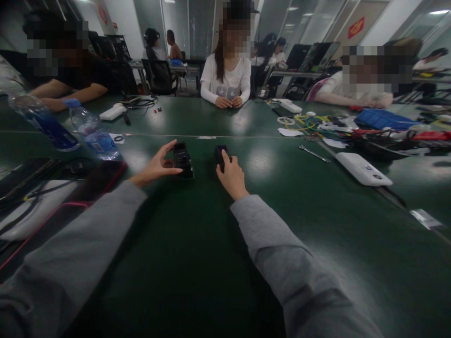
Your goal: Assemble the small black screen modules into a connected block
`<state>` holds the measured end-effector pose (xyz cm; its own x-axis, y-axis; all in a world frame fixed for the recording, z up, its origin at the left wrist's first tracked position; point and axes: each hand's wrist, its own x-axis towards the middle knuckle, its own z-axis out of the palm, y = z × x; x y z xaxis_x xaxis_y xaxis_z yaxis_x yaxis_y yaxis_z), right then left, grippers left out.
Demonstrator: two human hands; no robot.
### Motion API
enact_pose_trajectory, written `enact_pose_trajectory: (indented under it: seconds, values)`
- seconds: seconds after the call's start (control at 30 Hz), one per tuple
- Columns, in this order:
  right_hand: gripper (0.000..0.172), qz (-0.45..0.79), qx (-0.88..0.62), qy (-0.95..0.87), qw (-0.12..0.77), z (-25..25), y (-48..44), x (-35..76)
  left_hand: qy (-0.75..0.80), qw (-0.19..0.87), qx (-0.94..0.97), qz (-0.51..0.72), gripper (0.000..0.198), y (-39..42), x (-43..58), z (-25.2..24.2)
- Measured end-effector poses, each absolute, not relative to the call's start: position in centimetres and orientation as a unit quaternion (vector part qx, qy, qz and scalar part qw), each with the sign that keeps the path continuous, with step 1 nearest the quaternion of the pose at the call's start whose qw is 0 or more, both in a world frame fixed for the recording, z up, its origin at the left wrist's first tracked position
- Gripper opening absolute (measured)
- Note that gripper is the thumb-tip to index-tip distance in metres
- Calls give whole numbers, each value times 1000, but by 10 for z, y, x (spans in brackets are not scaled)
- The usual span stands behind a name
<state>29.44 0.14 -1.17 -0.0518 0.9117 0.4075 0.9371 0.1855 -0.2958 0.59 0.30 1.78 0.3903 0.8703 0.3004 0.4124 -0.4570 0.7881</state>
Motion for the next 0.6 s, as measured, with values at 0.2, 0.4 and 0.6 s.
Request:
enact_pose_trajectory:
  seconds: [0.2,0.4,0.6]
  values:
    - [62,-19,-638,-725,260,-10,0,294,439,328,730,409,96,10,-31,18]
    - [64,-15,-630,-729,268,-12,2,295,440,427,718,330,106,9,-49,5]
    - [64,1,-619,-732,284,-14,2,296,418,433,743,293,104,11,-51,2]
